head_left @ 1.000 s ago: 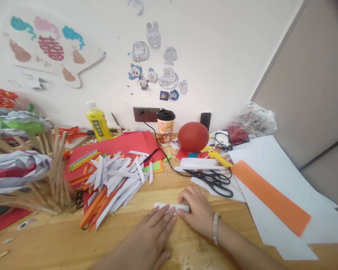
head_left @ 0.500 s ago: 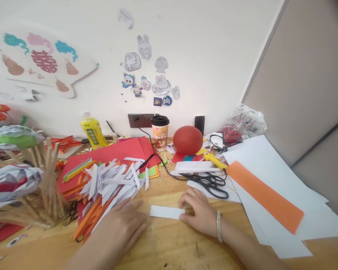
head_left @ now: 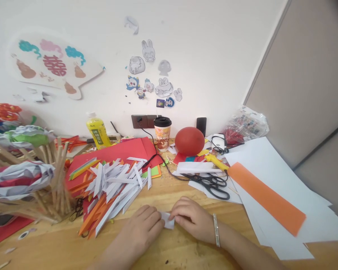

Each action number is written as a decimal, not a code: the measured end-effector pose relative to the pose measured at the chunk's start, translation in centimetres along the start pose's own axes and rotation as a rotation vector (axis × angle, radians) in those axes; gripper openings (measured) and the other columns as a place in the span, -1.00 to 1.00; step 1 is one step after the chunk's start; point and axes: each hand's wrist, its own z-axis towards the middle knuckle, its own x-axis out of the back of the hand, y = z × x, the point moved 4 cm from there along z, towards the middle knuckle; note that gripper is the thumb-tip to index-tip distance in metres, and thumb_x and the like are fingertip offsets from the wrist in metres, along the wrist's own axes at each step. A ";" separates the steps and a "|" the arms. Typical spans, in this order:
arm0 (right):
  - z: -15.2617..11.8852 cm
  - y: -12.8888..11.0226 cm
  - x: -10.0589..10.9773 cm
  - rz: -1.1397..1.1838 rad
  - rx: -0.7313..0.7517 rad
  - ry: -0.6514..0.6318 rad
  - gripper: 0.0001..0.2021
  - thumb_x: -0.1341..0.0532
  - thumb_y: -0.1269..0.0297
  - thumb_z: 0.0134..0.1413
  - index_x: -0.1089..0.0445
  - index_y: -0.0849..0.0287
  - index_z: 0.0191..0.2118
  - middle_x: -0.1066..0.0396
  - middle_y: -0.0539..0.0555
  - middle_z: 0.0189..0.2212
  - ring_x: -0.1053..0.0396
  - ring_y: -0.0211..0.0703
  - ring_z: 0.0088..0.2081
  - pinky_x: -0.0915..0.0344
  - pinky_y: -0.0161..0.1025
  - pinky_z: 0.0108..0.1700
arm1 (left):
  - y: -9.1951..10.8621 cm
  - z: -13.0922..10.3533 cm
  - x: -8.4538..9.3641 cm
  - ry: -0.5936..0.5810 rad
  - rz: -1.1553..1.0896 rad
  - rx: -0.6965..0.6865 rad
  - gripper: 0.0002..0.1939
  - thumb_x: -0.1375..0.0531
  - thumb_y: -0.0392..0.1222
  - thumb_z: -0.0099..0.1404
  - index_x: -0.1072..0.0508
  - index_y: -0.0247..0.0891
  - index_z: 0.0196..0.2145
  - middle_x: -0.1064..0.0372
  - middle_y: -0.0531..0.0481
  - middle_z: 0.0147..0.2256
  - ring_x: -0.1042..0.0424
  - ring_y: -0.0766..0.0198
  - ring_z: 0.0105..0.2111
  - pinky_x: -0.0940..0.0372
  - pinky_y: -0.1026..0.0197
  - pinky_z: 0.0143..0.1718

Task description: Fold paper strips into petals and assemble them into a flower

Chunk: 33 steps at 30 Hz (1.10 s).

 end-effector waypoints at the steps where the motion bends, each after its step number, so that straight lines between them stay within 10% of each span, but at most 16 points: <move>1: 0.0 -0.1 0.0 0.009 0.030 -0.010 -0.75 -0.01 0.52 0.11 -0.40 0.13 -0.29 -0.42 0.03 -0.37 -0.29 -0.21 -0.27 -0.21 -0.26 -0.17 | 0.0 0.0 0.0 0.001 -0.023 0.003 -0.65 0.16 -0.30 0.40 -0.35 -0.25 -0.41 -0.33 0.00 -0.45 -0.29 0.25 -0.41 -0.27 0.20 -0.33; 12: -0.1 -0.2 -0.2 -0.145 0.186 -0.076 -0.87 -0.16 0.36 0.10 -0.45 0.11 -0.39 -0.42 0.03 -0.41 -0.27 -0.21 -0.32 -0.20 -0.28 -0.24 | -0.4 -0.9 0.8 -0.199 -0.181 -0.074 -0.82 -0.02 -0.32 0.34 -0.41 -0.19 -0.25 -0.33 -0.02 0.02 -0.21 0.22 0.09 -0.08 0.10 0.16; 33: 0.2 0.5 -0.1 0.022 0.049 -0.089 -0.92 -0.28 0.30 -0.01 -0.42 0.14 -0.47 -0.44 -0.02 -0.44 -0.32 -0.23 -0.32 -0.19 -0.26 -0.19 | -0.2 0.2 1.3 -0.111 -0.352 0.041 -0.79 0.02 -0.34 0.34 -0.40 -0.20 -0.29 -0.39 -0.02 -0.19 -0.30 0.24 -0.11 -0.24 0.20 -0.07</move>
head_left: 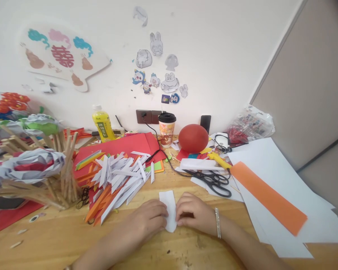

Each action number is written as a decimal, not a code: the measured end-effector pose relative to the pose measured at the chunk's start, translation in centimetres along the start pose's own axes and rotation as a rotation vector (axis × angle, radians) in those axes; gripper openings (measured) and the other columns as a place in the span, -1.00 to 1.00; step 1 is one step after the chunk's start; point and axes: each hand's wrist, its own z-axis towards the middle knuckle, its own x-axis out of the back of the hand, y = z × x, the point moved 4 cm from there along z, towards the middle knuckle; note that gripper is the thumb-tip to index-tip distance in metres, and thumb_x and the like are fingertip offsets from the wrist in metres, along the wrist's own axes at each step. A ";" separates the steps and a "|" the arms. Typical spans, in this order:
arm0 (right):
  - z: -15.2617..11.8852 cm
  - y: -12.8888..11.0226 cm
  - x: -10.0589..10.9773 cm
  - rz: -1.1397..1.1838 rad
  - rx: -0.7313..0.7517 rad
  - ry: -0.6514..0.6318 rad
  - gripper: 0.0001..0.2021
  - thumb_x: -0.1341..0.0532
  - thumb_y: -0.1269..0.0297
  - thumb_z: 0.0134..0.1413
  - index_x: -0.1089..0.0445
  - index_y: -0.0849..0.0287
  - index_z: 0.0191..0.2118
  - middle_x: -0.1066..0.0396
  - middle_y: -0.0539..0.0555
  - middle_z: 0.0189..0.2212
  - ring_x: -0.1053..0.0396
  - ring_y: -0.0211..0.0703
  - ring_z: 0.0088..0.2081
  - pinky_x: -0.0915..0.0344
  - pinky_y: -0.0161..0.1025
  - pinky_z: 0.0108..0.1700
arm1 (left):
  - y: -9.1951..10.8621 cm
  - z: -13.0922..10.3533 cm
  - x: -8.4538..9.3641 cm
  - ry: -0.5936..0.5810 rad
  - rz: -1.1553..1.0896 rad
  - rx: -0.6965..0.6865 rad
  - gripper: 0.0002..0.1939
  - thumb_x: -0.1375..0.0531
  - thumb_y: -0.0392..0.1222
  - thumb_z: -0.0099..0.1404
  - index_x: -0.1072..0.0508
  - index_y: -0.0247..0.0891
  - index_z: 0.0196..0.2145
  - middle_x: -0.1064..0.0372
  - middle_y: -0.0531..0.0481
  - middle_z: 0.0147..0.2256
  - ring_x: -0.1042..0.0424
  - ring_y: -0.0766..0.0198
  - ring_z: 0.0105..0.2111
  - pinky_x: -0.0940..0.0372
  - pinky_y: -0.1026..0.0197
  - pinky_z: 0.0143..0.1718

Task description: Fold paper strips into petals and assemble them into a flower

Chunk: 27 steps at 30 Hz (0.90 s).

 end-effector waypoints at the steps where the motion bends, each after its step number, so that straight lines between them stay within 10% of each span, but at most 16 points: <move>1: 0.1 0.1 -0.1 -0.005 -0.022 -0.002 -0.93 -0.30 0.31 -0.04 -0.42 0.14 -0.48 -0.42 -0.03 -0.44 -0.31 -0.23 -0.31 -0.19 -0.26 -0.18 | 0.1 0.1 0.0 0.016 -0.021 0.021 -0.79 0.01 -0.33 0.33 -0.40 -0.20 -0.31 -0.38 -0.02 -0.22 -0.31 0.24 -0.15 -0.24 0.20 -0.10; 13: 0.5 0.7 -1.1 -0.089 -0.248 0.103 -0.86 -0.36 0.33 -0.16 -0.36 0.14 -0.52 -0.33 -0.07 -0.46 -0.26 -0.20 -0.30 -0.12 -0.25 -0.20 | -1.0 0.6 -1.9 0.175 -0.102 0.406 -0.88 -0.11 -0.40 0.09 -0.35 -0.25 -0.54 -0.30 0.01 -0.46 -0.27 0.21 -0.36 -0.19 0.20 -0.33; 27: 0.4 0.1 -2.1 -0.245 -0.355 0.163 -0.88 -0.26 0.39 -0.05 -0.27 0.16 -0.47 -0.28 -0.05 -0.44 -0.19 -0.18 -0.28 -0.06 -0.25 -0.22 | -1.5 0.8 -2.4 0.171 -0.013 0.478 -0.84 -0.11 -0.27 0.18 -0.28 -0.26 -0.56 -0.29 0.00 -0.50 -0.25 0.18 -0.40 -0.15 0.17 -0.36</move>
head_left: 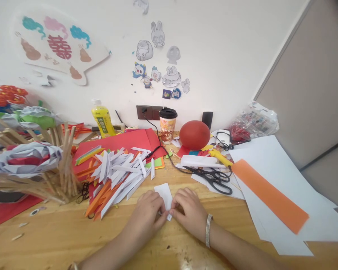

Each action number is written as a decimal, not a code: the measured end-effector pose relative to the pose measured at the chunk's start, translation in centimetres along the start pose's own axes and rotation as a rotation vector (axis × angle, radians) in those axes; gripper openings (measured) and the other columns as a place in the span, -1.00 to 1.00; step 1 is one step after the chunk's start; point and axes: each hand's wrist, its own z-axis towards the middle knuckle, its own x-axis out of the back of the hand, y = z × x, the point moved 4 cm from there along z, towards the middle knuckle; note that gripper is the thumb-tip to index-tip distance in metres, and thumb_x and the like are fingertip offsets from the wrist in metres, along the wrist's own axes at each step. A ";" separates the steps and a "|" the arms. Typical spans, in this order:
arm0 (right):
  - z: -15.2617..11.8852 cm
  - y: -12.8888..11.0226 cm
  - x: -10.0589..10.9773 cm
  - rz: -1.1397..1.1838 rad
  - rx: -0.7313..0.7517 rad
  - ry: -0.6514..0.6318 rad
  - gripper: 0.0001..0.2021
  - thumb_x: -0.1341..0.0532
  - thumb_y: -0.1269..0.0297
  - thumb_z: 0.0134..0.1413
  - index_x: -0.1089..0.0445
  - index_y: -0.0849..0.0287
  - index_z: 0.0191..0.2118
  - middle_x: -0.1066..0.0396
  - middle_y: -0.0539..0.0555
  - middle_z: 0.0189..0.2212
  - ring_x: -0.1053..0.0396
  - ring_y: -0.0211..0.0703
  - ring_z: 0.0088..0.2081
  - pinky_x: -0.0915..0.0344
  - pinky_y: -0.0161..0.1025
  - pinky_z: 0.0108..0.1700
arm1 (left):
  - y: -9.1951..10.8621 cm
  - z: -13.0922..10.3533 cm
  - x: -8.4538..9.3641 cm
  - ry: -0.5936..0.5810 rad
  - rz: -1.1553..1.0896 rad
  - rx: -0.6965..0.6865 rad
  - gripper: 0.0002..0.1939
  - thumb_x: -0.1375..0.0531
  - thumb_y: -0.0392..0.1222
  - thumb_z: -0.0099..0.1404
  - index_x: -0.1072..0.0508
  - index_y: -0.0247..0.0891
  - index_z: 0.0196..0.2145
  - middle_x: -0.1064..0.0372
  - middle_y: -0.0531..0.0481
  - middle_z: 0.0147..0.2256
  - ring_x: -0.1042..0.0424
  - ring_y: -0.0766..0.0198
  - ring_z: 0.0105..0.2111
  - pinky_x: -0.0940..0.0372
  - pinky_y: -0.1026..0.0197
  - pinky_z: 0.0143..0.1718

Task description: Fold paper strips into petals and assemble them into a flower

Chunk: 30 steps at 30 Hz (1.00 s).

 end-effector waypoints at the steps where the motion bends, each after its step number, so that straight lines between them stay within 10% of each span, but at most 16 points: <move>1: -0.1 0.0 -0.1 -0.021 -0.013 0.019 -0.88 -0.25 0.39 -0.04 -0.26 0.17 -0.45 -0.28 -0.05 -0.42 -0.19 -0.17 -0.28 -0.06 -0.24 -0.22 | 0.0 0.0 0.0 0.003 0.006 0.001 -0.84 -0.10 -0.27 0.18 -0.28 -0.26 -0.55 -0.29 -0.01 -0.50 -0.25 0.18 -0.40 -0.14 0.16 -0.36; 30: -0.2 0.5 0.0 -0.112 -0.084 0.096 -0.93 -0.15 0.35 0.04 -0.20 0.15 -0.40 -0.25 -0.01 -0.38 -0.18 -0.13 -0.27 -0.03 -0.21 -0.24 | -0.2 0.3 -0.5 -0.044 0.206 0.070 -0.84 -0.06 -0.24 0.22 -0.35 -0.25 -0.50 -0.31 -0.01 -0.44 -0.27 0.15 -0.35 -0.08 0.13 -0.31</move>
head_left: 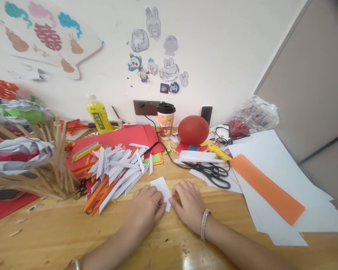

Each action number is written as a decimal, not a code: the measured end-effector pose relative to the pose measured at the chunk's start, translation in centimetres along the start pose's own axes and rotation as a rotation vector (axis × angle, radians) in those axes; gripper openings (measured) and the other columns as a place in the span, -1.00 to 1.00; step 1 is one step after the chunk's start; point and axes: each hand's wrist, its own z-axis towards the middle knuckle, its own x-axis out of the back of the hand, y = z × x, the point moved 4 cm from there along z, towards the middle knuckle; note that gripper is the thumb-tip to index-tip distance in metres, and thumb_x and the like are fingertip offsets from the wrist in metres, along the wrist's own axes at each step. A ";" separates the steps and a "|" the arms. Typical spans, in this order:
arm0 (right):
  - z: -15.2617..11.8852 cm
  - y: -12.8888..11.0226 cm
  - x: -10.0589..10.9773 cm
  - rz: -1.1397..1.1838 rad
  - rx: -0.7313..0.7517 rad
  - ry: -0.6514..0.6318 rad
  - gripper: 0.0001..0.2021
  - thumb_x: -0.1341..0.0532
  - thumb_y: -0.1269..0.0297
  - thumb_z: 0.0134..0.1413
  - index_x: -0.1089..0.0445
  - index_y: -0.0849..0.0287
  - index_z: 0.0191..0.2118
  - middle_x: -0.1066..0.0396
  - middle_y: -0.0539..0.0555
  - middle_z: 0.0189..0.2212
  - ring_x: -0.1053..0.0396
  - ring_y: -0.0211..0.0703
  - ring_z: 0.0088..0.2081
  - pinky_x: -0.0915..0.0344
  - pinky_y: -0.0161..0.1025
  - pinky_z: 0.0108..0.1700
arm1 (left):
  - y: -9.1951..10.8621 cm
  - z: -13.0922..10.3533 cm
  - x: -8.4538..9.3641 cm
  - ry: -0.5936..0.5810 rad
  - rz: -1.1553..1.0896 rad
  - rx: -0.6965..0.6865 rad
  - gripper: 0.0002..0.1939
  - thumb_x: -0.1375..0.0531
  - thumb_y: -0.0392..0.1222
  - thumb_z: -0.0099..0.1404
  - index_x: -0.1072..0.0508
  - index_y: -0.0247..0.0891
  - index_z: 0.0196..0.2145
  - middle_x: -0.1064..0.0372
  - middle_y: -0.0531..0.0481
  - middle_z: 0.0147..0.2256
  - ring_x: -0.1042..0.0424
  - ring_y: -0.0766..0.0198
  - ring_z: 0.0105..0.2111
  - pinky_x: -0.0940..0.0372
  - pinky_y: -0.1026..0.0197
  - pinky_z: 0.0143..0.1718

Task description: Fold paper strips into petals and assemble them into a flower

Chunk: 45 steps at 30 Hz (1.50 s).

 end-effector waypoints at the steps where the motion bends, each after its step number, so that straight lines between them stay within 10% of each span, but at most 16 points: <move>1: 0.0 0.0 0.0 0.000 -0.001 0.004 -0.94 -0.13 0.38 0.05 -0.20 0.15 -0.39 -0.26 -0.01 -0.37 -0.18 -0.13 -0.27 -0.03 -0.21 -0.24 | 0.0 0.0 0.0 -0.001 0.006 -0.001 -0.84 -0.06 -0.25 0.21 -0.35 -0.25 -0.50 -0.32 -0.02 -0.44 -0.27 0.15 -0.35 -0.08 0.12 -0.30; 15: -0.1 0.3 0.1 0.127 -0.032 -0.061 -0.66 -0.33 0.25 -0.25 -0.21 0.10 -0.31 -0.26 -0.03 -0.28 -0.18 -0.10 -0.19 -0.03 -0.18 -0.16 | -3.6 -0.1 1.6 0.172 0.060 0.102 -0.74 -0.24 -0.09 0.07 -0.39 -0.26 -0.30 -0.33 -0.12 -0.25 -0.30 0.01 -0.20 -0.25 -0.01 -0.22; 22: 0.8 2.0 1.5 0.196 -0.093 -0.118 -0.61 -0.33 0.36 -0.29 -0.26 0.11 -0.23 -0.26 0.00 -0.24 -0.20 -0.09 -0.14 -0.10 -0.17 -0.11 | -3.4 -0.4 1.8 0.068 0.109 -0.427 -0.74 -0.02 -0.21 0.31 -0.42 -0.19 -0.11 -0.27 -0.08 0.07 -0.18 0.05 0.10 -0.18 -0.04 0.06; 29: 2.1 3.9 2.3 0.144 -0.163 0.109 -0.70 -0.29 0.46 -0.24 -0.32 0.13 -0.27 -0.30 0.05 -0.25 -0.22 -0.05 -0.15 -0.16 -0.12 -0.09 | 0.2 -1.9 4.0 -0.078 -0.112 -0.559 -0.75 -0.08 -0.28 0.27 -0.44 -0.10 -0.12 -0.43 -0.02 -0.10 -0.33 0.17 -0.01 -0.28 0.11 0.01; 36: 1.5 2.0 2.7 0.025 0.167 0.120 -0.82 -0.20 0.45 0.00 -0.35 0.14 -0.22 -0.34 0.07 -0.26 -0.23 -0.10 -0.20 -0.18 -0.17 -0.17 | -3.9 -0.7 2.0 0.185 0.057 -0.379 -0.60 -0.04 -0.26 0.30 -0.25 -0.19 0.10 -0.22 -0.16 0.10 -0.18 0.03 0.11 -0.23 -0.07 0.04; 40: 0.6 -0.1 1.8 -0.152 0.523 -0.010 -0.78 -0.17 0.26 0.09 -0.33 0.10 -0.11 -0.37 0.06 -0.23 -0.22 -0.11 -0.25 -0.14 -0.17 -0.22 | -5.2 -0.1 0.9 0.106 0.099 -0.469 -0.66 -0.03 -0.30 0.30 -0.34 -0.13 0.01 -0.31 -0.06 0.04 -0.20 0.05 0.10 -0.20 -0.13 0.05; 45: 0.8 0.5 1.4 -0.253 0.447 -0.013 -0.91 -0.18 0.25 0.09 -0.37 0.12 -0.29 -0.38 0.03 -0.29 -0.23 -0.14 -0.27 -0.12 -0.21 -0.26 | -2.8 -0.7 2.6 0.070 -0.009 -0.536 -0.73 -0.03 -0.35 0.29 -0.42 -0.16 -0.12 -0.43 -0.06 -0.10 -0.33 0.15 -0.01 -0.20 -0.05 0.07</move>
